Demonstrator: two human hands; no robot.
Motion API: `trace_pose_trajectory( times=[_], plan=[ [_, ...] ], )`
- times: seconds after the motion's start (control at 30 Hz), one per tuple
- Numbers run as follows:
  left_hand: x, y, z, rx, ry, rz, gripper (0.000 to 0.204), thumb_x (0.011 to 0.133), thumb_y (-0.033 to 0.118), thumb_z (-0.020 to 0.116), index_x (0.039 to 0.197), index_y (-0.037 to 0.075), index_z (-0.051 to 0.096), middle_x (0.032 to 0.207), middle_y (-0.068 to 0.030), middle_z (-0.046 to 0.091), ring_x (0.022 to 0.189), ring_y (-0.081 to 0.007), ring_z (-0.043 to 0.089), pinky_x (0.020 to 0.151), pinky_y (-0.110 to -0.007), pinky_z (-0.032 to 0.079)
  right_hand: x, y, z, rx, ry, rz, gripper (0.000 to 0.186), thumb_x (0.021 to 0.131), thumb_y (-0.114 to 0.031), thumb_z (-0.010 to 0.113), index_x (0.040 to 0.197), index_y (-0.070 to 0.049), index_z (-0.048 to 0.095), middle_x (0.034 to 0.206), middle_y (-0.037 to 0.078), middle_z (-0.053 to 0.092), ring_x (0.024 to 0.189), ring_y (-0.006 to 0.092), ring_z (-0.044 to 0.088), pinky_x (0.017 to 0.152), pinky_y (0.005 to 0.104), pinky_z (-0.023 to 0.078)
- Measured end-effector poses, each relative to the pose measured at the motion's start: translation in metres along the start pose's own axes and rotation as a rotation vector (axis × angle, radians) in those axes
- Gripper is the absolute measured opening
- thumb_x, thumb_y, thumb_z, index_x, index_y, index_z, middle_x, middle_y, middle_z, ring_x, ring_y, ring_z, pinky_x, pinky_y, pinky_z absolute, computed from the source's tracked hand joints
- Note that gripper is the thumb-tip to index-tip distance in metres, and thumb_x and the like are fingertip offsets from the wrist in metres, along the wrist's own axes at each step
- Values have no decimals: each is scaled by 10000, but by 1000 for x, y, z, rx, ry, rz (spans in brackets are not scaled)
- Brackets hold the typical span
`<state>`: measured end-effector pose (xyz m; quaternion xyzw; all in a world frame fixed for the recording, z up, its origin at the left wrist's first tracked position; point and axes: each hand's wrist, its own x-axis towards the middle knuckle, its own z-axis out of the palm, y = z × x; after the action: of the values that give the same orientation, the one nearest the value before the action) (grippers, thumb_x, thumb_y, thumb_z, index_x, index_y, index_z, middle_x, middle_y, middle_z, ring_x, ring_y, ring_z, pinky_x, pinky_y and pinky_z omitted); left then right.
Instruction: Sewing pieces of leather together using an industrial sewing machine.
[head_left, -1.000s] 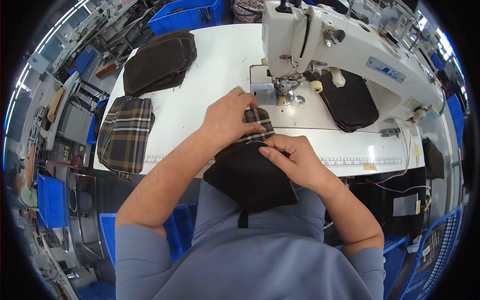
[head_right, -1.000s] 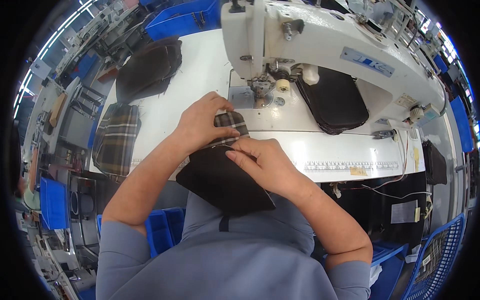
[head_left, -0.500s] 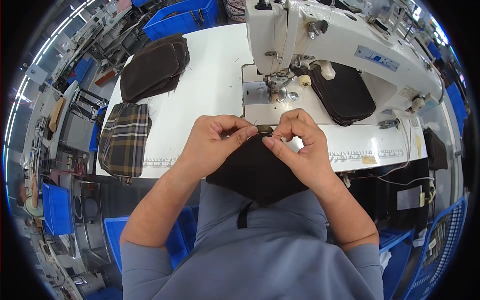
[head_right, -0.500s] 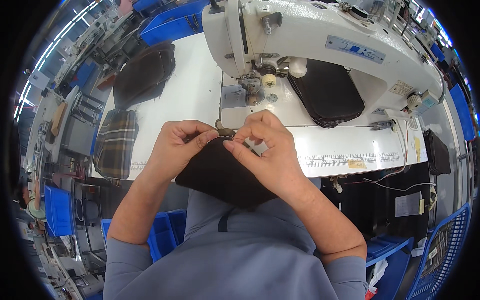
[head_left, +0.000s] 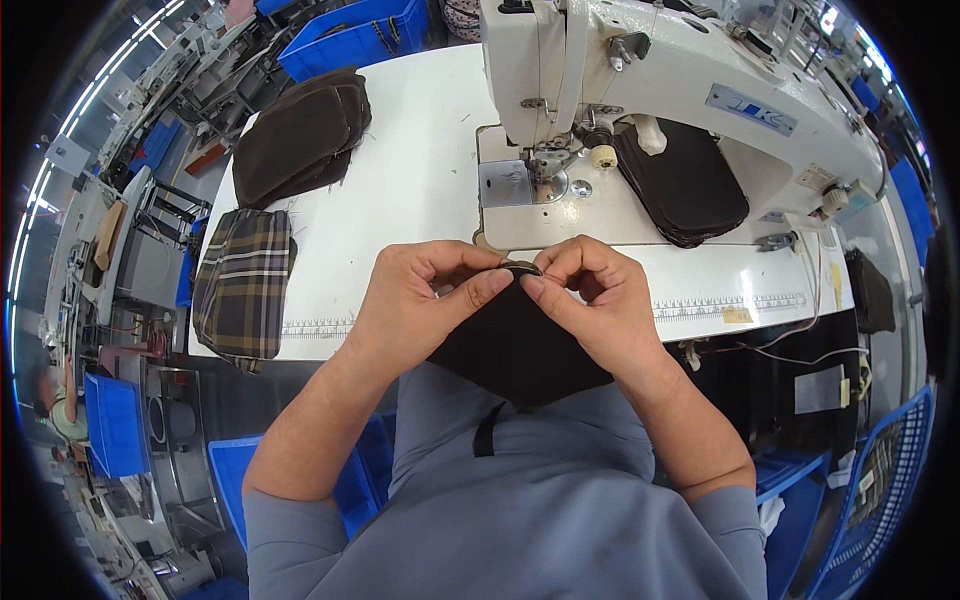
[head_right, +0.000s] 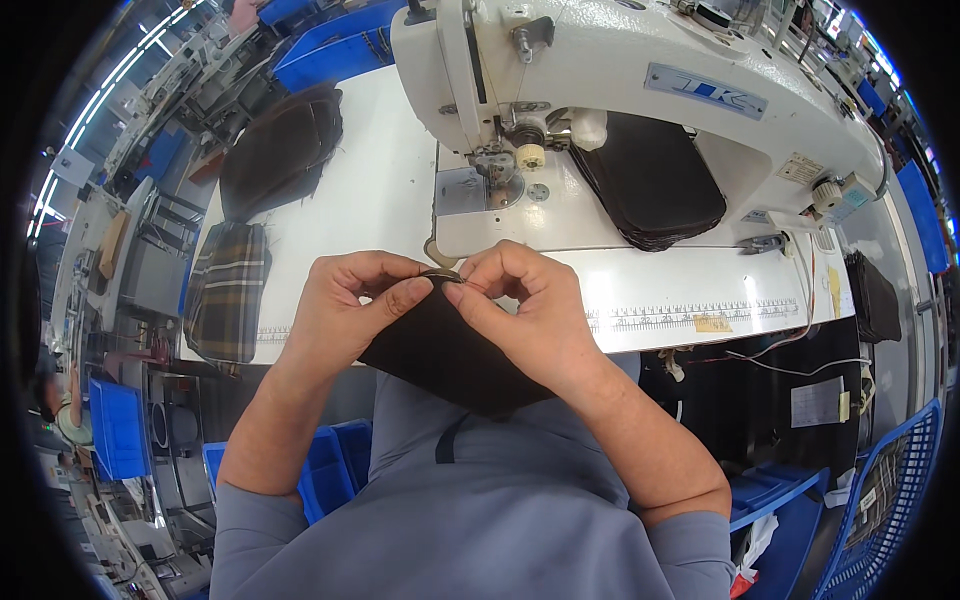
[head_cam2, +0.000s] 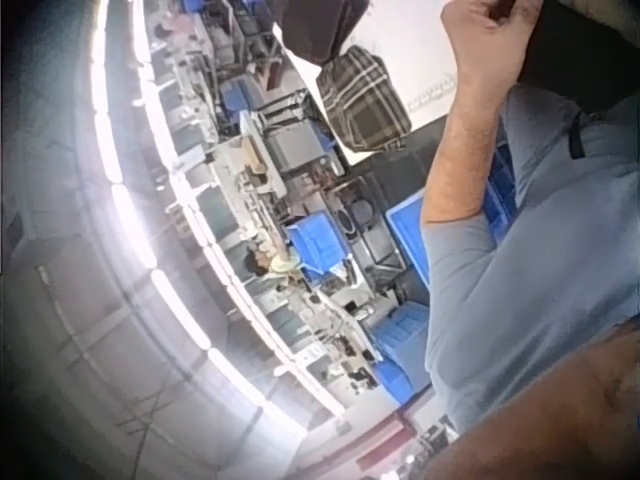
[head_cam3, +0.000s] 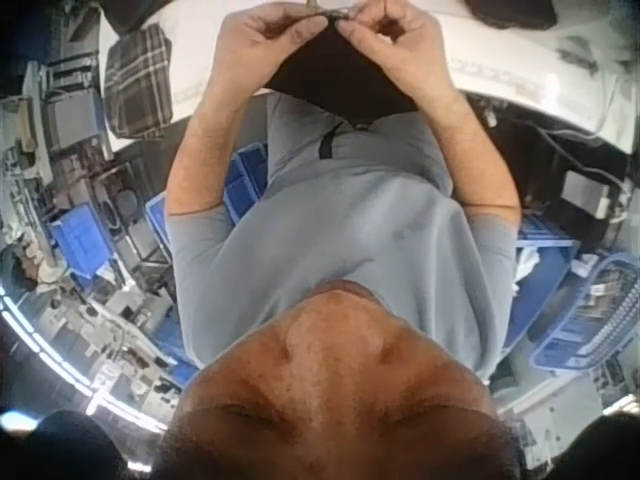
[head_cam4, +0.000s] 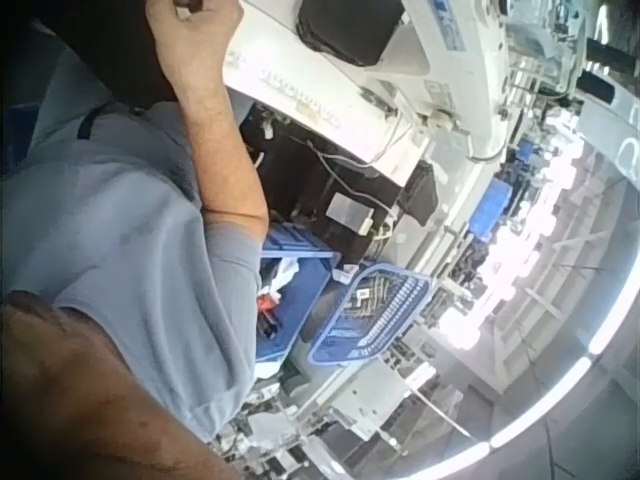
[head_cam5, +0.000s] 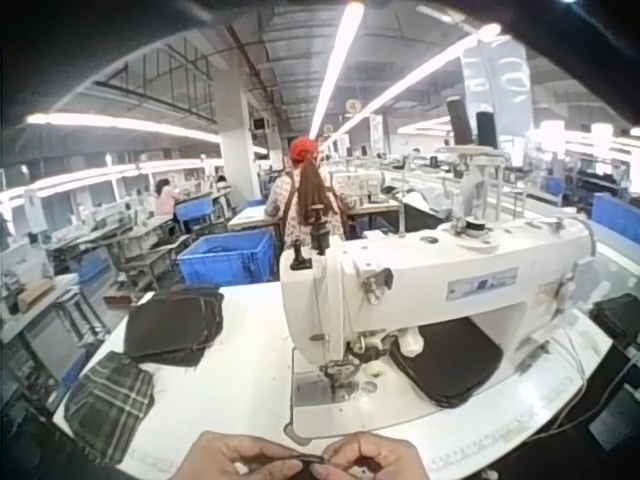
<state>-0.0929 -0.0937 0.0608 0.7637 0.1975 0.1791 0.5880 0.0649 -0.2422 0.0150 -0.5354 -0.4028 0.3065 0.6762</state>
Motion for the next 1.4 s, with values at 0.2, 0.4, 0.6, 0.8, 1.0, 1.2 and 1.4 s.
trace_pose_trajectory(
  times=[0.2, 0.4, 0.6, 0.8, 1.0, 1.2, 1.4],
  plan=[
    [2, 4, 4, 28, 17, -30, 190, 955, 122, 803, 1067, -31, 794, 915, -48, 785, 826, -75, 677, 787, -249, 553, 0, 1, 0, -8, -12, -24, 165, 937, -69, 786, 872, -26, 641, 987, 46, 716, 904, 87, 639, 866, 271, 527],
    [3, 4, 4, 30, 21, -60, 169, 952, 107, 801, 1042, -35, 793, 895, -49, 782, 819, -75, 680, 775, -249, 559, 0, 3, -1, -12, -20, -52, 160, 945, -59, 773, 871, -22, 637, 981, 51, 716, 903, 93, 636, 865, 274, 523],
    [2, 6, 5, 66, 40, -49, 160, 948, 105, 802, 1022, -37, 795, 871, -51, 780, 807, -69, 671, 758, -243, 551, 0, 6, 0, -26, 4, -60, 177, 936, -60, 784, 858, -24, 629, 970, 44, 707, 878, 92, 624, 849, 270, 518],
    [16, 1, -4, 94, -14, -56, 157, 948, 103, 798, 1022, -36, 798, 851, -40, 775, 786, -61, 660, 734, -234, 534, 3, 8, 2, -44, 32, -29, 222, 916, -65, 811, 967, -43, 596, 939, 26, 692, 825, 74, 609, 715, 244, 505],
    [54, -9, -21, -23, -218, -161, 144, 944, 76, 790, 1029, -38, 800, 849, -35, 769, 765, -58, 649, 722, -232, 526, 18, -8, -10, -343, -81, -48, 301, 907, -66, 811, 1101, -50, 582, 858, 49, 677, 754, 102, 641, 597, 260, 506],
    [99, -24, -27, 99, -288, -111, 148, 934, 87, 795, 1016, -36, 806, 838, -44, 761, 800, -64, 647, 738, -249, 530, 32, 5, -31, -535, -228, -270, 198, 894, -69, 773, 1075, -39, 698, 853, 77, 698, 734, 206, 700, 632, 353, 560],
    [124, -40, -4, 585, -119, -94, 127, 893, 202, 815, 969, 104, 844, 885, -61, 789, 799, -184, 742, 753, -329, 569, 70, 24, -52, -1004, -332, -541, 195, 860, -76, 725, 1055, -69, 744, 895, 93, 709, 792, 313, 707, 703, 447, 571]
  ],
)
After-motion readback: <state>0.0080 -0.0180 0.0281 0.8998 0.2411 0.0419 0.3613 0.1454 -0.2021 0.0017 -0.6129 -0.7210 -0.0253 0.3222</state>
